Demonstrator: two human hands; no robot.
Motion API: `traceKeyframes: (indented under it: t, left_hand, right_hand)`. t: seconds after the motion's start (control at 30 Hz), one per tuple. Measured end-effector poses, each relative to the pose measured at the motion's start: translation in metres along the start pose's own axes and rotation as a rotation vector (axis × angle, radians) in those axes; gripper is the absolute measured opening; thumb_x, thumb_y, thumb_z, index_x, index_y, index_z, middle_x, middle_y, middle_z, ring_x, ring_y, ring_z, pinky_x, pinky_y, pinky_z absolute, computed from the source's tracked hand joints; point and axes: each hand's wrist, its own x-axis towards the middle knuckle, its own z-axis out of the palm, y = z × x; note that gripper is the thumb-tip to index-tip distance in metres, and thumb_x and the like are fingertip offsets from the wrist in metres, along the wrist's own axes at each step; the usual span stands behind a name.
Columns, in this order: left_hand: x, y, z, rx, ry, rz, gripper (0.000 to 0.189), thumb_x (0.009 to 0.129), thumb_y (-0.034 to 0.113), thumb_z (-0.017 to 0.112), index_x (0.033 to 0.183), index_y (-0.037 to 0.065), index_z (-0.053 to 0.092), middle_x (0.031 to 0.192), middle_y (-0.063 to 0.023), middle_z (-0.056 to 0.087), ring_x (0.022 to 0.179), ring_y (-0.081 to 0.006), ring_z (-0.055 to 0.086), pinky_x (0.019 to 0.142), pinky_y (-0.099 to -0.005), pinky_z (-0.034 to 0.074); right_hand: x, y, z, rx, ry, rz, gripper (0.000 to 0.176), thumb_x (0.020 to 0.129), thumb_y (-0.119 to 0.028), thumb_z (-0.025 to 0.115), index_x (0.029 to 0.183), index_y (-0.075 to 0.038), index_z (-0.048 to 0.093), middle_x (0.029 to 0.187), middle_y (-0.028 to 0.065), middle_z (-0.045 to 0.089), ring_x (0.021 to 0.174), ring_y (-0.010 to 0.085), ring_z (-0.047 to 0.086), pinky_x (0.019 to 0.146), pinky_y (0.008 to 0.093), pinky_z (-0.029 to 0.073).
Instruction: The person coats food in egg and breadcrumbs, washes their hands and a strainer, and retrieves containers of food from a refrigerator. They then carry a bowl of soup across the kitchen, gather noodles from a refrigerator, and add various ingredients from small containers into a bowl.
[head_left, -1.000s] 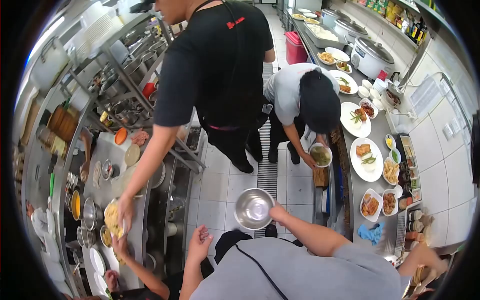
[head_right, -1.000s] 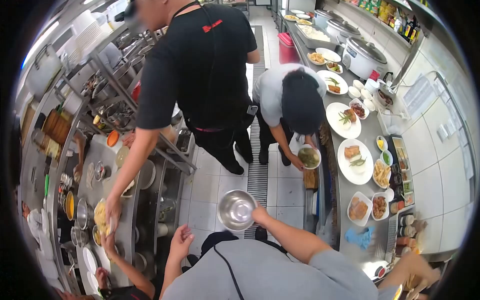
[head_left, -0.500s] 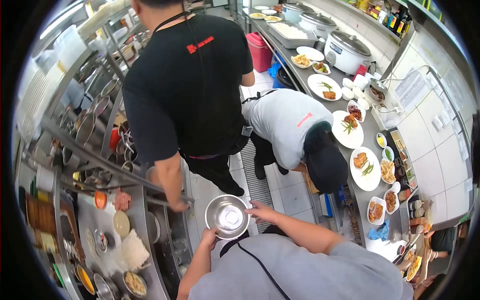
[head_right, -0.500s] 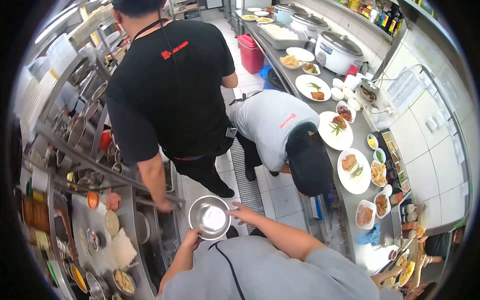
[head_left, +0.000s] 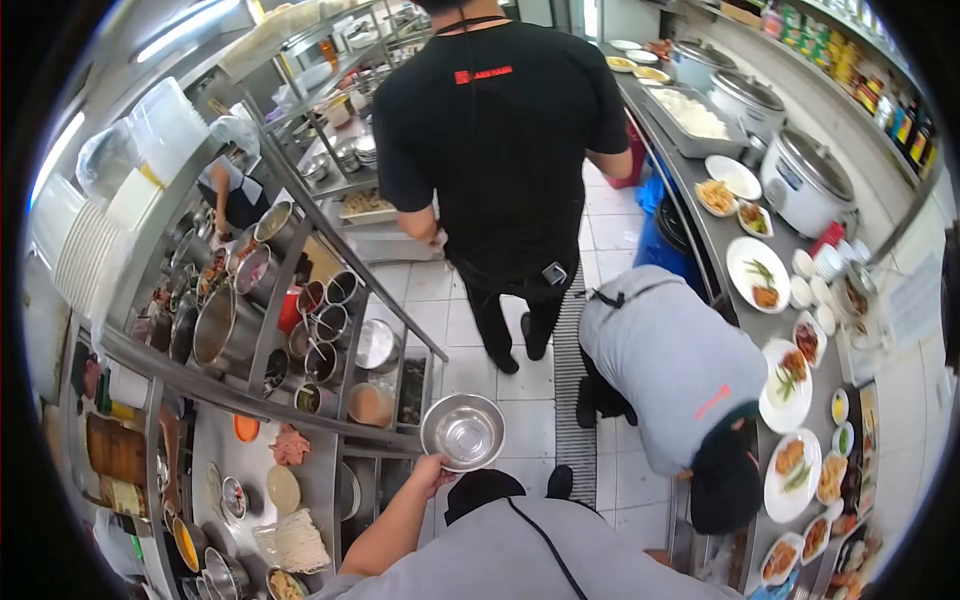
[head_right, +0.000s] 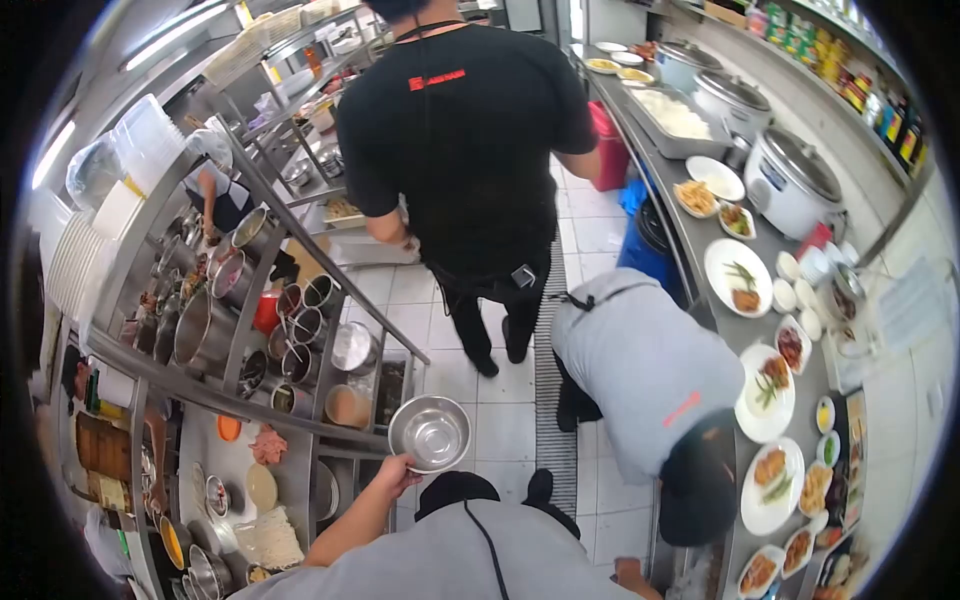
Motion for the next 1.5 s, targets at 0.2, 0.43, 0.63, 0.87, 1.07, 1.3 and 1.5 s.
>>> traceKeyframes:
  t: [0.2,0.43,0.63,0.87,1.07,1.3,1.5]
  left_hand:
    - [0.045,0.076,-0.014,-0.195,-0.019,0.048,0.029,0.091,0.012,0.055,0.115,-0.002,0.061,0.104,-0.0156,0.072,0.087,-0.0278,0.072,0.071,-0.0398,0.057]
    - [0.175,0.212,-0.016,-0.124,-0.021,0.079,0.026,0.09,0.014,0.054,0.108,-0.002,0.064,0.089,-0.0128,0.072,0.077,-0.0253,0.07,0.069,-0.0386,0.056]
    - [0.272,0.365,0.052,0.05,-0.104,0.119,0.03,0.088,0.011,0.058,0.116,0.0,0.061,0.097,-0.0127,0.07,0.08,-0.0239,0.068,0.07,-0.0394,0.056]
    - [0.383,0.489,0.135,0.081,-0.154,0.127,0.031,0.088,0.009,0.06,0.117,-0.002,0.059,0.099,-0.0136,0.068,0.081,-0.0244,0.066,0.071,-0.0414,0.056]
    - [0.428,0.577,0.136,0.053,-0.062,0.098,0.037,0.086,0.006,0.057,0.123,0.001,0.056,0.1,-0.0133,0.066,0.081,-0.0249,0.066,0.071,-0.042,0.057]
    - [0.458,0.661,0.114,-0.043,0.185,0.191,0.043,0.086,0.007,0.057,0.127,-0.003,0.055,0.108,-0.0154,0.067,0.084,-0.0268,0.07,0.069,-0.0401,0.062]
    - [0.533,0.773,0.156,-0.164,0.127,0.176,0.045,0.084,0.006,0.057,0.128,-0.005,0.056,0.11,-0.0173,0.069,0.089,-0.0285,0.072,0.07,-0.0419,0.062]
  right_hand:
    - [0.078,-0.05,-0.063,0.128,0.108,-0.072,0.027,0.081,-0.03,0.063,0.093,-0.008,0.073,0.09,0.0207,0.072,0.087,0.0397,0.071,0.078,0.052,0.055]
    - [0.178,-0.154,-0.24,0.903,-0.041,0.312,0.05,0.095,-0.047,0.054,0.112,-0.004,0.072,0.109,0.0275,0.071,0.105,0.0397,0.069,0.092,0.0476,0.052]
    - [0.215,-0.254,-0.5,1.431,0.14,0.384,0.069,0.102,-0.056,0.052,0.139,0.001,0.06,0.139,0.0208,0.063,0.132,0.032,0.056,0.11,0.0395,0.042]
    - [0.212,-0.301,-0.793,1.616,0.468,0.069,0.05,0.102,-0.035,0.062,0.139,-0.001,0.058,0.128,0.0143,0.067,0.115,0.0225,0.064,0.095,0.037,0.052]
    - [0.351,-0.271,-0.953,1.521,0.544,-0.019,0.049,0.098,-0.027,0.068,0.137,0.002,0.059,0.113,0.012,0.07,0.101,0.0176,0.065,0.088,0.0326,0.053]
    - [0.551,-0.294,-1.185,1.289,0.371,-0.348,0.048,0.098,-0.025,0.068,0.138,0.0,0.058,0.112,0.0091,0.069,0.097,0.0163,0.066,0.084,0.0307,0.054]
    - [0.701,-0.223,-1.224,0.56,0.473,0.11,0.059,0.09,-0.044,0.07,0.129,0.001,0.065,0.123,0.0247,0.069,0.115,0.0396,0.065,0.099,0.0418,0.052]
